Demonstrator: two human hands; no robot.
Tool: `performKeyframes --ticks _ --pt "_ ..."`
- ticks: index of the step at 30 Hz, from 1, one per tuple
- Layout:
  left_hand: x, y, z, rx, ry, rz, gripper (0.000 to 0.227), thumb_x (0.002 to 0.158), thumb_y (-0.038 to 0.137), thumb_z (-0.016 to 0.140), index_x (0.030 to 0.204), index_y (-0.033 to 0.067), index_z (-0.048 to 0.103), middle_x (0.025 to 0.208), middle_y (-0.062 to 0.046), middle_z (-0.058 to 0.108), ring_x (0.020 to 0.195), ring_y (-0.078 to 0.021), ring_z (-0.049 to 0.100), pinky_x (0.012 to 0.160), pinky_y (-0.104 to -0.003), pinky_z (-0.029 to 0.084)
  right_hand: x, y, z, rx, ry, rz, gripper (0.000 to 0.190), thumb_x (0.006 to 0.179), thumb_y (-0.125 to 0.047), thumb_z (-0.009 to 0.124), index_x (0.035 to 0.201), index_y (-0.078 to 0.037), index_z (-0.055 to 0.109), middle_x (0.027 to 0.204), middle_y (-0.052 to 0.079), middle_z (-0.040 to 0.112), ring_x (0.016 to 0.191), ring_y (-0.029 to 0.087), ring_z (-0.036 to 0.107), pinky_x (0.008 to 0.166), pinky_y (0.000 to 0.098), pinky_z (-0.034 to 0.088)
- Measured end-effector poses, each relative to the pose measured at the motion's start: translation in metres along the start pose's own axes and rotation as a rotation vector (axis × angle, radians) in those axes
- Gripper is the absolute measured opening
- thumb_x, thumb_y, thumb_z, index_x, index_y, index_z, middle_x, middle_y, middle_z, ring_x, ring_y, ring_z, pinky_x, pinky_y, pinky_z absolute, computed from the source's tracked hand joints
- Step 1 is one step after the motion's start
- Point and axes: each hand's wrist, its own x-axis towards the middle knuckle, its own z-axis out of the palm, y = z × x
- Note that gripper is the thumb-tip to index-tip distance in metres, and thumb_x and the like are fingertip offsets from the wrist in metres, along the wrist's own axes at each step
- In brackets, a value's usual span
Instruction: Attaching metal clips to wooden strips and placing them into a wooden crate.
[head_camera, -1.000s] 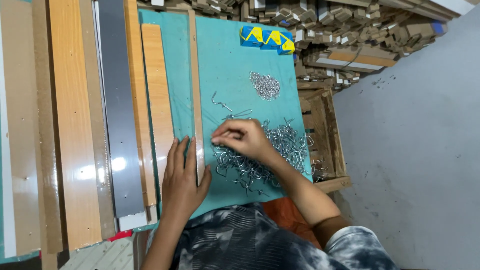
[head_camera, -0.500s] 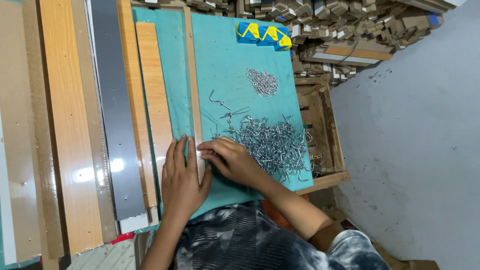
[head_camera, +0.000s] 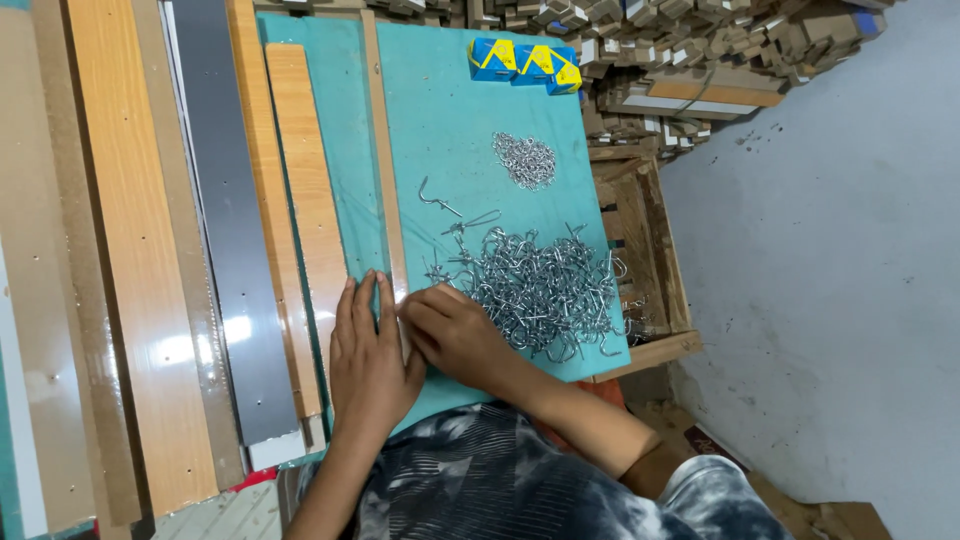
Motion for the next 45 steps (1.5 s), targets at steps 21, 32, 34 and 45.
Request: performKeyframes --ticks 21,32,34,45 --pt "-0.001 0.0 0.0 -0.015 0.171 0.064 0.083 0.082 0.027 0.066 0.156 -0.0039 0.041 0.153 -0.023 0.043 0.151 -0.0441 0.032 0.113 -0.05 0.037 0.038 0.033 -0.043 0.694 -0.303 0.1 0.023 0.091 -0.003 0.077 0.114 -0.007 0.076 0.104 0.013 0.075 0.09 0.027 0.075 0.082 0.0386 0.06" --pt "0.0 0.004 -0.003 -0.02 0.102 0.029 0.083 0.086 0.029 0.062 0.158 -0.0035 0.036 0.155 -0.023 0.041 0.153 -0.044 0.029 0.112 -0.05 0.037 0.022 0.03 -0.013 0.496 -0.133 0.06 0.003 0.09 -0.006 0.079 0.09 -0.008 0.077 0.085 0.006 0.075 0.077 0.024 0.073 0.073 0.0342 0.06" --pt "-0.001 0.002 -0.002 -0.012 0.091 0.023 0.086 0.085 0.031 0.062 0.159 -0.0027 0.035 0.157 -0.022 0.039 0.154 -0.0429 0.027 0.113 -0.05 0.036 0.014 0.022 -0.008 0.424 -0.111 0.073 0.003 0.092 -0.008 0.077 0.09 -0.008 0.075 0.084 0.007 0.074 0.076 0.025 0.072 0.07 0.0351 0.059" --pt "-0.001 -0.005 0.003 0.042 0.133 0.088 0.081 0.095 0.038 0.055 0.163 0.0052 0.025 0.164 -0.018 0.035 0.156 -0.037 0.027 0.114 -0.048 0.039 0.015 0.006 -0.026 0.386 -0.224 0.219 0.019 0.104 -0.018 0.062 0.089 -0.006 0.057 0.083 0.006 0.058 0.075 0.019 0.056 0.068 0.0298 0.044"
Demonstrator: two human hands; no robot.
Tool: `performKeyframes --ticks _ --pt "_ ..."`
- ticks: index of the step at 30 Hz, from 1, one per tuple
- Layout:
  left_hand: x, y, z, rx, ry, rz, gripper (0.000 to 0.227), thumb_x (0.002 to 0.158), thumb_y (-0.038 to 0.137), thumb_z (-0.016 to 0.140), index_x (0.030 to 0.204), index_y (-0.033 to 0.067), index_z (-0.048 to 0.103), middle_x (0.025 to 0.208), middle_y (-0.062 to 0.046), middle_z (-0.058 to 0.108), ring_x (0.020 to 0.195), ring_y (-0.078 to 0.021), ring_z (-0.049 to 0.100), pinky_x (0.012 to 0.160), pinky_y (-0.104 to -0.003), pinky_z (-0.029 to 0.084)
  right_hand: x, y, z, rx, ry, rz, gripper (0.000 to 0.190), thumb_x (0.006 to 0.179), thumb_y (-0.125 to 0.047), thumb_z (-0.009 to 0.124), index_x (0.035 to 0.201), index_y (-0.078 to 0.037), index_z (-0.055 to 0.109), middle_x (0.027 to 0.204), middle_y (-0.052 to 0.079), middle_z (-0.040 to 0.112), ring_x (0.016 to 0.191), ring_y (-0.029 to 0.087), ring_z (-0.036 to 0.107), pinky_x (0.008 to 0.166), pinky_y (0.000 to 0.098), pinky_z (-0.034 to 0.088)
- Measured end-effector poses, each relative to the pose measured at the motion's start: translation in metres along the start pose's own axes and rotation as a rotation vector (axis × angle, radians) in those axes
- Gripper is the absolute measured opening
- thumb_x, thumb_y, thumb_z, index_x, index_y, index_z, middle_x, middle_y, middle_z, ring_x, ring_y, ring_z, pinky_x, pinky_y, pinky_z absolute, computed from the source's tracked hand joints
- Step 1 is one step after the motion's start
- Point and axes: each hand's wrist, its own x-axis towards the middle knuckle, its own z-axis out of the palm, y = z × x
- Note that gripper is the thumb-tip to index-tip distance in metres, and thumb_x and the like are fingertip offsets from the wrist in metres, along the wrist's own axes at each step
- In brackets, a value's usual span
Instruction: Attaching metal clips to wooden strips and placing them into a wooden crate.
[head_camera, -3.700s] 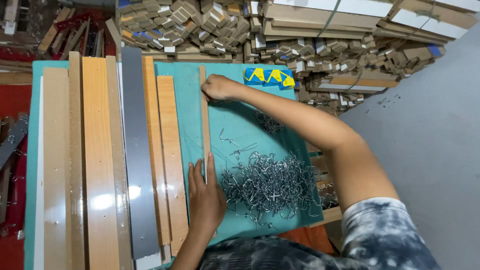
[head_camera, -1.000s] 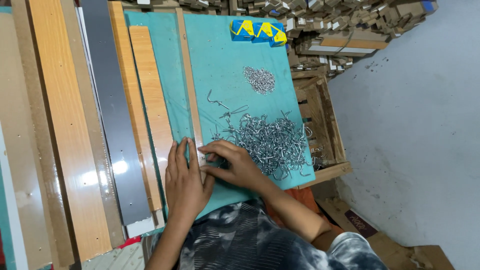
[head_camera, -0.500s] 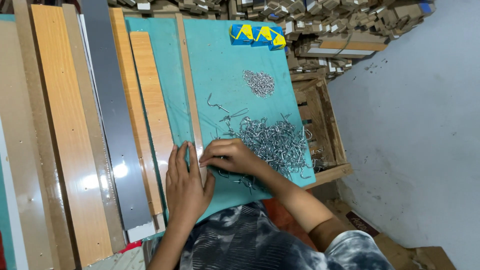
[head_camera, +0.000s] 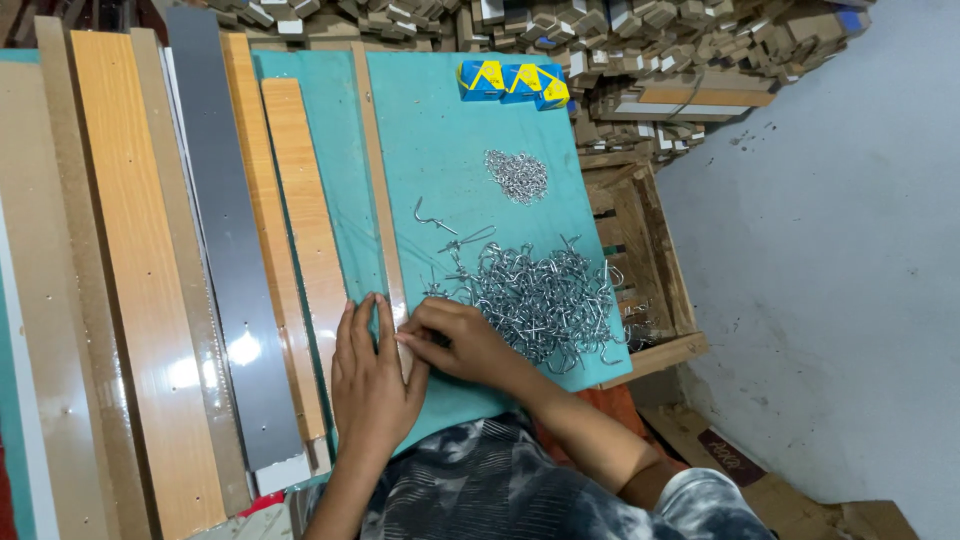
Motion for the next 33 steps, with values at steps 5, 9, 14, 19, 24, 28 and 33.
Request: performKeyframes --ticks 5,9,14,19,24,28,33 --pt "0.001 0.0 0.003 -0.003 -0.01 -0.02 0.078 0.098 0.041 0.052 0.163 0.0063 0.026 0.164 -0.017 0.034 0.156 -0.0365 0.025 0.111 -0.05 0.04 0.02 0.032 -0.032 0.096 -0.282 -0.215 0.026 0.101 -0.015 0.07 0.126 -0.011 0.067 0.108 0.007 0.067 0.1 0.022 0.069 0.088 0.0339 0.057" --pt "0.001 0.001 0.002 0.01 -0.025 -0.034 0.08 0.097 0.043 0.051 0.163 0.0065 0.025 0.164 -0.018 0.034 0.156 -0.0363 0.026 0.111 -0.05 0.04 0.034 0.034 -0.036 0.101 -0.335 -0.341 0.014 0.098 -0.011 0.07 0.11 -0.004 0.073 0.105 0.01 0.072 0.099 0.024 0.072 0.089 0.0339 0.061" --pt "0.002 0.003 0.0 0.022 -0.02 -0.027 0.078 0.098 0.042 0.051 0.163 0.0059 0.026 0.164 -0.017 0.035 0.156 -0.0363 0.026 0.111 -0.049 0.041 0.028 0.034 -0.024 -0.028 -0.252 -0.379 0.01 0.101 -0.014 0.067 0.1 -0.004 0.069 0.092 0.008 0.067 0.086 0.024 0.066 0.078 0.0361 0.055" --pt "0.001 -0.001 0.004 0.014 -0.04 -0.045 0.081 0.097 0.043 0.051 0.164 0.0067 0.023 0.166 -0.017 0.032 0.157 -0.0364 0.023 0.11 -0.048 0.04 0.012 0.012 -0.004 -0.168 -0.14 -0.314 0.023 0.107 -0.014 0.056 0.087 -0.004 0.051 0.077 0.009 0.049 0.07 0.026 0.05 0.069 0.0377 0.044" --pt "0.0 -0.002 0.002 0.016 -0.037 -0.008 0.083 0.094 0.037 0.055 0.163 0.0048 0.023 0.165 -0.017 0.031 0.156 -0.0373 0.023 0.115 -0.048 0.037 -0.003 0.001 0.016 -0.191 0.067 -0.093 0.023 0.107 -0.015 0.054 0.086 -0.007 0.048 0.079 0.008 0.051 0.073 0.024 0.05 0.074 0.0356 0.043" --pt "0.0 -0.001 0.004 -0.017 -0.021 -0.035 0.082 0.097 0.045 0.052 0.163 0.0055 0.024 0.166 -0.016 0.032 0.156 -0.0371 0.024 0.112 -0.048 0.039 0.006 0.012 -0.011 -0.042 -0.034 -0.071 0.022 0.103 -0.016 0.064 0.086 -0.007 0.053 0.082 0.007 0.056 0.079 0.023 0.055 0.074 0.0332 0.044" --pt "-0.002 -0.002 0.005 -0.042 0.013 -0.033 0.079 0.097 0.041 0.054 0.163 0.0079 0.027 0.164 -0.015 0.034 0.156 -0.0358 0.024 0.114 -0.049 0.037 0.032 0.029 -0.041 0.052 -0.393 -0.275 0.02 0.1 -0.014 0.069 0.119 -0.009 0.072 0.112 0.007 0.072 0.105 0.025 0.068 0.094 0.0372 0.053"
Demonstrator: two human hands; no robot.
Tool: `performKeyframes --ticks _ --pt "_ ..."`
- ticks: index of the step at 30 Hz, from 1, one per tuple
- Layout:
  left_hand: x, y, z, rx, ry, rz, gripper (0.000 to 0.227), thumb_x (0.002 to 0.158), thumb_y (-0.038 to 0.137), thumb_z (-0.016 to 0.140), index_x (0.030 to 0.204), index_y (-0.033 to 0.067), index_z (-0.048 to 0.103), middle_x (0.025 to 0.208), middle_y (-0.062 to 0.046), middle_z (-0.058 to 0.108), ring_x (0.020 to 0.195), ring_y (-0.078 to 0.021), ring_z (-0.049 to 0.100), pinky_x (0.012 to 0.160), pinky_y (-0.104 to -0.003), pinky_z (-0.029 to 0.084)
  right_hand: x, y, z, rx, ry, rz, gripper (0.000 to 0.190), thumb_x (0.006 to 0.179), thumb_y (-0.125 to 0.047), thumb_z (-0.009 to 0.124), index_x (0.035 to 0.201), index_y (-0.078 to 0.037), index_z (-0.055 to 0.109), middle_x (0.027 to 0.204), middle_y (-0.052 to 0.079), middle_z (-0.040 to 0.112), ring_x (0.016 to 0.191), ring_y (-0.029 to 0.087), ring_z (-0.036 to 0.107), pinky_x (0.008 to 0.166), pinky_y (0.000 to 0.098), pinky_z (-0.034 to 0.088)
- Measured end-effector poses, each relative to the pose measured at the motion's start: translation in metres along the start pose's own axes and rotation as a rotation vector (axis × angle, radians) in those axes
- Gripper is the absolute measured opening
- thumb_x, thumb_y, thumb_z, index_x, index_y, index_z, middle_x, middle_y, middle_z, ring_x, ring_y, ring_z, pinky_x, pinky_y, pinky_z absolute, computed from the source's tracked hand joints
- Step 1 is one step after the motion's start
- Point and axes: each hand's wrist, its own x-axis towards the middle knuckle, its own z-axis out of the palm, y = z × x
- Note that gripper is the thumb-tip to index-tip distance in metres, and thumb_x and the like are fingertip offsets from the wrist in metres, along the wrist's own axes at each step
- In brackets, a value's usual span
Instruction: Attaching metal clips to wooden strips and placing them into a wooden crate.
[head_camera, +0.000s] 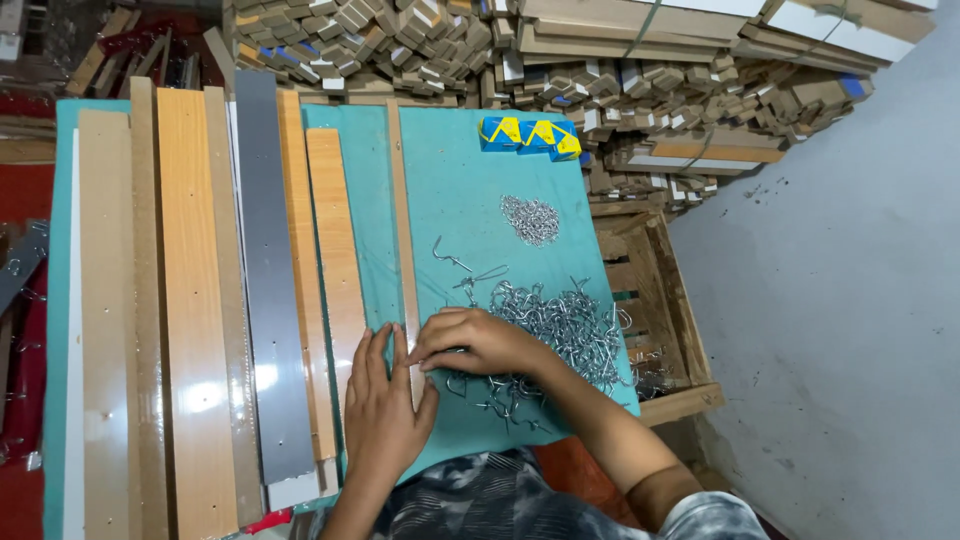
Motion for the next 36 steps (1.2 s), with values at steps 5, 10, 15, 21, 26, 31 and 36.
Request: performKeyframes --ticks 5,10,15,21,26,31,36 --pt "0.001 0.001 0.0 0.029 -0.031 -0.019 0.079 0.097 0.044 0.052 0.162 0.0077 0.026 0.163 -0.014 0.033 0.156 -0.0342 0.023 0.113 -0.048 0.036 0.008 0.013 -0.003 -0.049 -0.056 -0.099 0.012 0.1 -0.017 0.07 0.108 -0.011 0.074 0.105 0.005 0.073 0.097 0.023 0.067 0.087 0.0353 0.053" --pt "0.001 -0.001 0.0 0.041 -0.023 -0.017 0.08 0.096 0.045 0.053 0.162 0.0072 0.027 0.164 -0.013 0.033 0.156 -0.0331 0.023 0.112 -0.046 0.039 0.002 -0.006 0.023 -0.305 0.086 -0.096 0.014 0.101 -0.022 0.069 0.095 -0.01 0.068 0.09 0.001 0.067 0.085 0.02 0.06 0.076 0.0338 0.032" --pt "0.001 -0.003 0.002 0.037 -0.02 0.006 0.079 0.095 0.044 0.057 0.16 0.0059 0.031 0.163 -0.016 0.035 0.155 -0.0351 0.024 0.116 -0.047 0.034 -0.004 -0.023 0.06 -0.284 0.436 0.136 0.025 0.105 -0.017 0.06 0.082 -0.008 0.053 0.077 0.005 0.053 0.077 0.022 0.048 0.074 0.0337 0.033" --pt "0.001 -0.001 -0.001 0.029 -0.006 0.005 0.079 0.096 0.046 0.056 0.16 0.0066 0.031 0.162 -0.015 0.035 0.155 -0.0346 0.025 0.114 -0.046 0.036 -0.008 -0.025 0.047 -0.059 0.352 0.206 0.015 0.1 -0.016 0.069 0.092 -0.005 0.063 0.089 0.007 0.065 0.088 0.023 0.06 0.082 0.0332 0.047" --pt "-0.002 -0.001 0.002 0.042 0.006 0.011 0.081 0.095 0.044 0.056 0.161 0.0063 0.028 0.162 -0.015 0.036 0.155 -0.0338 0.025 0.114 -0.046 0.036 -0.004 -0.001 0.014 -0.103 0.089 -0.01 0.018 0.102 -0.019 0.067 0.115 -0.008 0.072 0.109 0.008 0.071 0.1 0.027 0.065 0.091 0.0379 0.05" --pt "0.002 0.0 0.0 0.043 -0.003 0.005 0.081 0.096 0.044 0.056 0.16 0.0045 0.028 0.162 -0.016 0.036 0.155 -0.0338 0.025 0.114 -0.045 0.037 0.014 0.006 -0.001 -0.089 -0.017 -0.175 0.014 0.1 -0.018 0.07 0.11 -0.011 0.075 0.106 0.006 0.073 0.098 0.023 0.067 0.091 0.0357 0.05" --pt "0.001 -0.001 0.0 0.053 -0.001 0.006 0.08 0.095 0.043 0.056 0.16 0.0054 0.03 0.163 -0.015 0.035 0.155 -0.0336 0.025 0.114 -0.045 0.036 0.004 -0.004 0.022 -0.334 0.165 -0.081 0.017 0.101 -0.024 0.069 0.094 -0.009 0.067 0.093 0.003 0.065 0.086 0.023 0.059 0.08 0.034 0.035"
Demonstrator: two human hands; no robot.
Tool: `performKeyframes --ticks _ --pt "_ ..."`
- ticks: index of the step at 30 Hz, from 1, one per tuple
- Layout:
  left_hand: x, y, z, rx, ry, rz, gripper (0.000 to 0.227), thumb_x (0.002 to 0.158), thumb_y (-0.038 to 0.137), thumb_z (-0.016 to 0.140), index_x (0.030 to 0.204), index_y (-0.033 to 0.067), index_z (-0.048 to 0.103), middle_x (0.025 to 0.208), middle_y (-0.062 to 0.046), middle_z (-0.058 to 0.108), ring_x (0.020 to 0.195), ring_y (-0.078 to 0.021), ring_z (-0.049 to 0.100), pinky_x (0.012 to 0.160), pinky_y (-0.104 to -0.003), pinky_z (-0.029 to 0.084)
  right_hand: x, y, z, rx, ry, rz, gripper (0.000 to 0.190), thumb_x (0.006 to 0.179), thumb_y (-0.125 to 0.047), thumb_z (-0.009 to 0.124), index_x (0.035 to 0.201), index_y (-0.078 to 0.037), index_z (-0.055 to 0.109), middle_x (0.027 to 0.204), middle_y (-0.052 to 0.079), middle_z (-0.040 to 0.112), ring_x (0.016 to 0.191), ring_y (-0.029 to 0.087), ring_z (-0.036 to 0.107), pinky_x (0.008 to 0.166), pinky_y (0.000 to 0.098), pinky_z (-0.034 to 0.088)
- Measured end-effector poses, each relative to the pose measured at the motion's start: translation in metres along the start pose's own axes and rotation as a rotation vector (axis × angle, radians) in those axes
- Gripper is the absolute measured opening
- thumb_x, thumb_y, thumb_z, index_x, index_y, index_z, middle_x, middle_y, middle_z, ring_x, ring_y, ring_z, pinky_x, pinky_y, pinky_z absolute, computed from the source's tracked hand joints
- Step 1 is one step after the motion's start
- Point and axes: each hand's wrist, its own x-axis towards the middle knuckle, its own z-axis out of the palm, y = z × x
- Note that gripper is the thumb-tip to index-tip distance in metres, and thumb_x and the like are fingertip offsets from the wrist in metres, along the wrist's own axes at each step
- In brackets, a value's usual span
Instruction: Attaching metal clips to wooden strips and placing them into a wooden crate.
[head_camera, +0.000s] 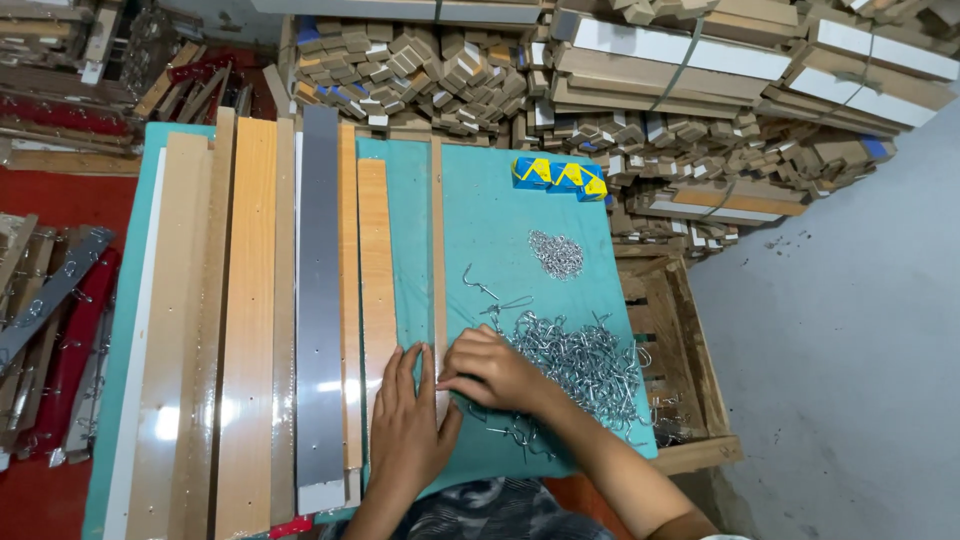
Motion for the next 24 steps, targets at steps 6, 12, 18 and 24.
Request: performKeyframes --ticks 6,12,18,24 --pt "0.0 -0.002 0.003 0.04 -0.001 0.013 0.083 0.095 0.046 0.058 0.161 0.006 0.028 0.162 -0.015 0.035 0.154 -0.0333 0.026 0.115 -0.044 0.035 -0.011 -0.033 0.034 -0.09 0.253 0.305 0.025 0.103 -0.018 0.062 0.082 -0.009 0.052 0.077 0.004 0.049 0.077 0.022 0.046 0.074 0.0344 0.031" --pt "-0.001 -0.001 0.003 0.001 -0.004 -0.007 0.081 0.095 0.045 0.057 0.16 0.0067 0.03 0.162 -0.015 0.035 0.154 -0.0338 0.026 0.112 -0.045 0.038 -0.009 -0.024 -0.004 0.136 -0.035 0.268 0.018 0.104 -0.024 0.063 0.107 -0.007 0.065 0.102 0.006 0.066 0.098 0.025 0.062 0.095 0.0363 0.042" --pt "-0.001 0.0 0.0 0.03 0.017 0.005 0.076 0.096 0.044 0.054 0.158 0.0044 0.034 0.16 -0.016 0.038 0.154 -0.0335 0.027 0.112 -0.045 0.039 0.005 0.013 -0.023 0.107 -0.14 -0.087 0.016 0.103 -0.02 0.066 0.115 -0.015 0.076 0.113 0.003 0.07 0.1 0.026 0.06 0.09 0.0378 0.048" --pt "-0.001 -0.001 0.004 0.007 0.006 -0.008 0.076 0.096 0.042 0.054 0.158 0.0036 0.033 0.162 -0.016 0.036 0.155 -0.0328 0.025 0.115 -0.046 0.036 0.015 0.001 -0.02 -0.137 -0.065 -0.165 0.011 0.102 -0.024 0.069 0.097 -0.015 0.074 0.099 -0.003 0.071 0.098 0.022 0.06 0.082 0.0377 0.032"
